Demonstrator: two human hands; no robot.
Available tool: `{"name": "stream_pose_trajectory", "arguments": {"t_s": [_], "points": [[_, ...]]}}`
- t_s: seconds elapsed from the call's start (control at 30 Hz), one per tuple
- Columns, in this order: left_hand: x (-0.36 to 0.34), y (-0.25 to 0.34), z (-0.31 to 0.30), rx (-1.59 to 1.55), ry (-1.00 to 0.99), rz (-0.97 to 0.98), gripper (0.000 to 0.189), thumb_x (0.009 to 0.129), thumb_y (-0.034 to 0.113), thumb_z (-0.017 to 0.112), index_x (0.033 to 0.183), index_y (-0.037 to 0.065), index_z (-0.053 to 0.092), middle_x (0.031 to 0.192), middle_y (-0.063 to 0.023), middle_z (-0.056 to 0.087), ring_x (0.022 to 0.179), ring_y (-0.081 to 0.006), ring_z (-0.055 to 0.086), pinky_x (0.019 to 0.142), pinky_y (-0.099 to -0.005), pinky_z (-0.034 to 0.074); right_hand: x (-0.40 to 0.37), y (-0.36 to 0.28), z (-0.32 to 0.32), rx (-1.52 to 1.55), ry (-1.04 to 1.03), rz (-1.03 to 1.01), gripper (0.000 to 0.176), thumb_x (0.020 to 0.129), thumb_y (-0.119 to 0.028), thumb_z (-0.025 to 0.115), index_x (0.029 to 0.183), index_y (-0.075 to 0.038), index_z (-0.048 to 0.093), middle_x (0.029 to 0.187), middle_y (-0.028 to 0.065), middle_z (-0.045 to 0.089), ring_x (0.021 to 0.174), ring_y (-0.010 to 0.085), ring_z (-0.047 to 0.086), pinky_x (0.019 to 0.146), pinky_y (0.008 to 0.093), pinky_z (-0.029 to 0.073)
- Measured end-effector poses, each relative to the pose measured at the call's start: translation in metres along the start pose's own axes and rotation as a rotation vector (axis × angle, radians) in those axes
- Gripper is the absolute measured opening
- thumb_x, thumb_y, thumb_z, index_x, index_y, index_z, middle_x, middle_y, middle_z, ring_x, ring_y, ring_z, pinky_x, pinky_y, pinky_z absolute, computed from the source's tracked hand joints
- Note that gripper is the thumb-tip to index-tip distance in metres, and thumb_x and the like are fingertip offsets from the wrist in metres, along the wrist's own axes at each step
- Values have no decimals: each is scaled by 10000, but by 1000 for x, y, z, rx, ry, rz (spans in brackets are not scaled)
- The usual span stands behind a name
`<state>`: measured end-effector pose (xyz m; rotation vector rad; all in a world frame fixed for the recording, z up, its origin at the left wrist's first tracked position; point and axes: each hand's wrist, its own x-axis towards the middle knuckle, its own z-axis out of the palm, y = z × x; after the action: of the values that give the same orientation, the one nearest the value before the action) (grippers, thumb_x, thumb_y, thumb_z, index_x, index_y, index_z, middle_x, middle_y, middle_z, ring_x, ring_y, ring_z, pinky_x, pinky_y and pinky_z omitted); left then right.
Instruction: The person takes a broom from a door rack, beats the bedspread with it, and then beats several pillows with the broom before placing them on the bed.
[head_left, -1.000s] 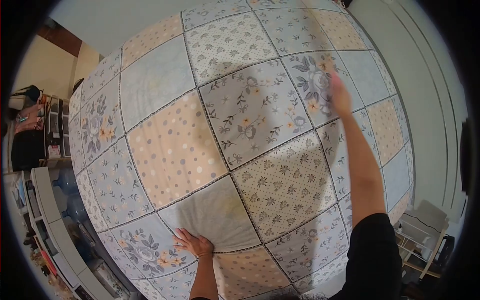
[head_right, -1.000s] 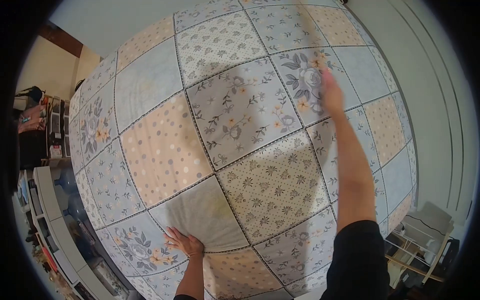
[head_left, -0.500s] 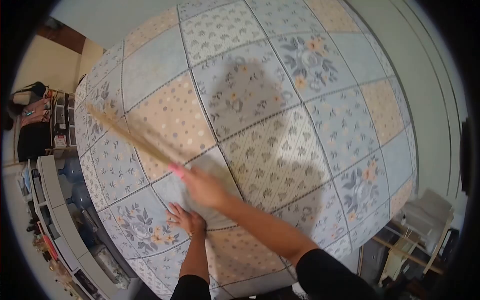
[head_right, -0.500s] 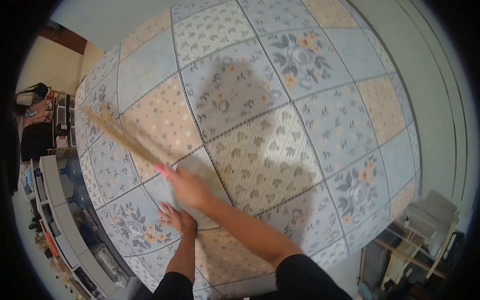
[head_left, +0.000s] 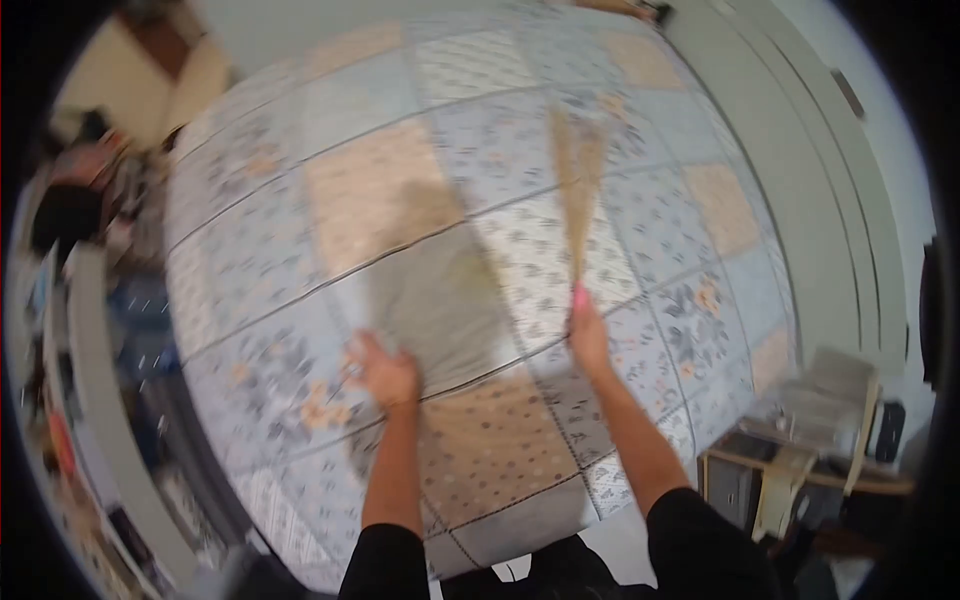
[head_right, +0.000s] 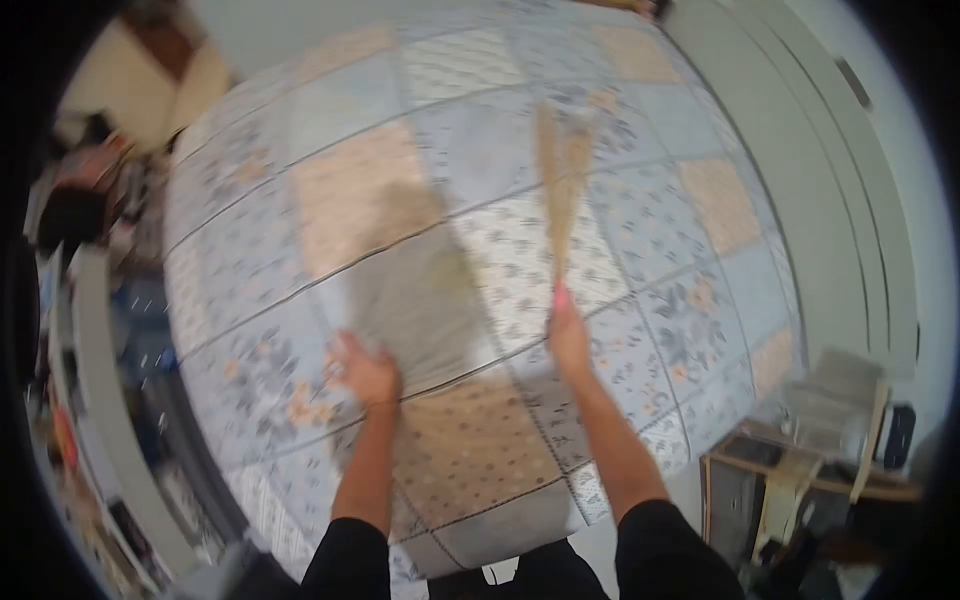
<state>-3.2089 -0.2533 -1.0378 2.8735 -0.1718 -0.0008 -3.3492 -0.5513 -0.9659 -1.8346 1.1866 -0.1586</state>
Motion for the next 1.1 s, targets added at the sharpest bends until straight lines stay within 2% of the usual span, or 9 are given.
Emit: {"name": "stream_pose_trajectory", "arguments": {"t_s": [0.03,0.23,0.47,0.57,0.7,0.87,0.93,1.0,1.1], "points": [[-11,-14,-13,-75,-12,91,704,844,278,552,1437,-38,344,1543,-168,304,1444,-406,194,1133,-638,27,-6,45,74,-187,113,-532,533,1038,-448,330,1252,-21,567,1172,266,613,1047,340,629,879,403,478],[-142,-222,-95,124,-30,-196,794,866,458,589,1495,69,302,1574,-147,244,1458,-389,157,1116,-664,67,-106,-103,206,-58,-430,-697,492,1048,-367,330,1366,-33,501,1354,214,537,1297,317,482,1101,367,339],[-200,-417,-160,-10,-215,-851,1306,597,842,628,1521,42,165,1567,-203,199,1450,-405,146,1049,-734,140,-6,-137,206,-317,55,-452,479,1029,-365,354,1247,12,554,1074,228,656,976,347,646,795,468,485],[-196,-429,-160,11,-302,-860,1388,556,875,624,1513,6,117,1546,-238,197,1434,-415,168,1045,-729,148,-48,-146,348,-355,-195,-351,490,1022,-409,338,1084,-3,605,833,201,680,720,371,656,637,499,487],[-191,-430,-158,9,-357,-838,1452,536,895,620,1508,-27,60,1532,-263,189,1424,-414,185,1043,-725,153,-247,-199,514,-20,-559,-917,403,1015,-318,367,1281,-76,551,1132,265,623,1027,458,593,892,508,455],[-194,-465,-186,-143,-447,-747,1368,594,822,671,1508,-20,101,1535,-252,193,1408,-419,226,1036,-712,204,-335,-236,479,-199,-617,-788,385,1007,-296,408,1257,-54,573,1142,249,633,1102,402,591,950,440,448],[-255,-515,-174,-526,-456,-740,1181,700,768,644,1503,21,207,1546,-196,215,1382,-397,295,1037,-643,296,-296,-195,410,-180,75,-1292,401,961,-264,530,1282,-24,541,946,166,662,797,299,615,783,425,487],[-330,-551,-152,-930,-465,-1046,1083,755,749,602,1497,45,246,1542,-174,241,1358,-386,339,1032,-609,335,-292,-165,333,-218,-349,-469,462,985,-239,500,1372,11,460,1246,215,597,1086,334,603,919,387,462],[-384,-539,-152,-1585,-274,-1490,936,848,712,522,1494,80,281,1530,-150,288,1317,-363,408,1020,-563,390,-330,-57,324,-184,-159,-598,439,1039,-232,376,1408,3,423,1398,219,491,1284,323,489,1060,364,377]]}}
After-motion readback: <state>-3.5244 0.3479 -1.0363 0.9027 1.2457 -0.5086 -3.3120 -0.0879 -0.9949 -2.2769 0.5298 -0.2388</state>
